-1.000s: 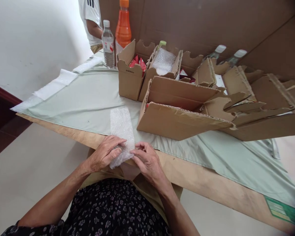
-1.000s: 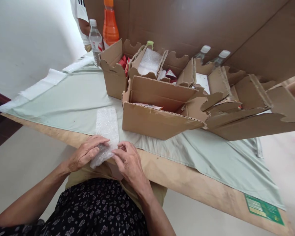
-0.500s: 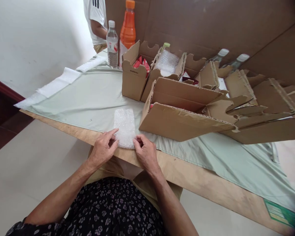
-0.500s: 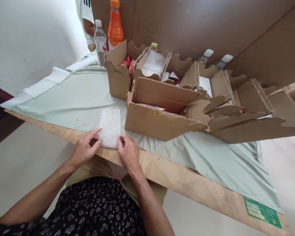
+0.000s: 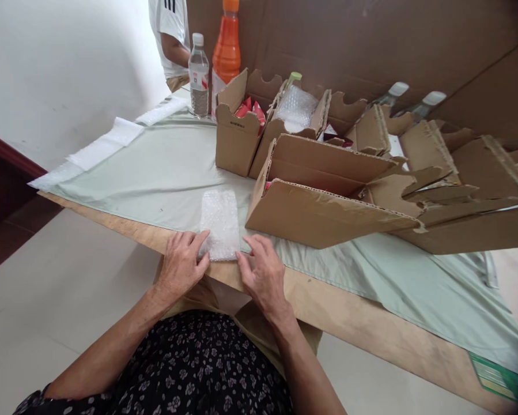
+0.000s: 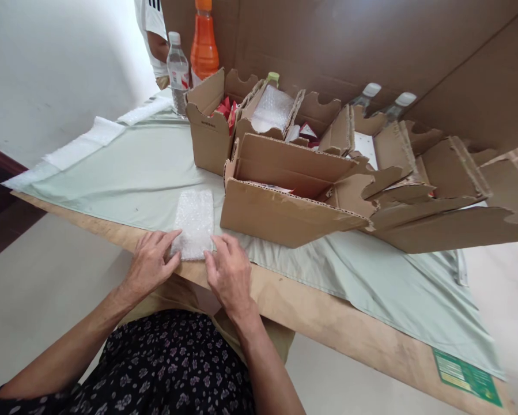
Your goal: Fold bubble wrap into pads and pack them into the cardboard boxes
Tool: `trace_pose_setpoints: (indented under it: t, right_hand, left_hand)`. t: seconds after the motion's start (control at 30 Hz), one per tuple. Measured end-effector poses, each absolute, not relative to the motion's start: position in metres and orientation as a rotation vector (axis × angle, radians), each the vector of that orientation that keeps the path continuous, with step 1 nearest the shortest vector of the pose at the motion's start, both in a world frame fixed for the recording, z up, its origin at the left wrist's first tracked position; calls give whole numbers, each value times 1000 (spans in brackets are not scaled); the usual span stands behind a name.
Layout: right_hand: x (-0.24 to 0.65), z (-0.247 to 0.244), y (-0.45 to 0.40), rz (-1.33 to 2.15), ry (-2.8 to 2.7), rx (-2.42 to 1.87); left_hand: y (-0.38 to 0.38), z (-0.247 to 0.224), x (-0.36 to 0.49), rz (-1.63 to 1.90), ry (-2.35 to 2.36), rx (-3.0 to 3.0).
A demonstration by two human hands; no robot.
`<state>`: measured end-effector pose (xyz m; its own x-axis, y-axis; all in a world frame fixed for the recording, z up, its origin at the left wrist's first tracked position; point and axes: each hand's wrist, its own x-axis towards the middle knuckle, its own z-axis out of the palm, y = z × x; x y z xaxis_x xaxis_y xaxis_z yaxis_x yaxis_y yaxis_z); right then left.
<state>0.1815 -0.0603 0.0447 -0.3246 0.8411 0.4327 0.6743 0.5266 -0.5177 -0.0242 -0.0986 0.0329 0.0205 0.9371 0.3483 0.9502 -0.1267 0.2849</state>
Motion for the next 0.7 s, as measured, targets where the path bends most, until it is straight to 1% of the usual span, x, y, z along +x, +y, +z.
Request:
trace_pose_setpoints:
  t: [0.07, 0.2, 0.3, 0.4, 0.57, 0.7]
  right_hand:
    - [185, 46, -65, 223, -2257, -1081]
    - [182, 36, -62, 239, -2477, -984]
    - [178, 30, -56, 252, -2430, -1025]
    - [178, 34, -57, 280, -2387, -1010]
    - [183, 47, -63, 423, -2376, -1020]
    - [182, 47, -63, 397, -2256, -1100]
  left_hand:
    - [-98, 32, -24, -733, -2064, -2230]
    - [-101, 34, -24, -880, -2014, -2196]
    - [-105, 39, -24, -1017, -1846, -2269]
    - [-109, 41, -24, -1046, -1733, -2381]
    - [-112, 36, -23, -1247, -1781, -2450]
    - [-111, 35, -24, -1314, -1923, -2424]
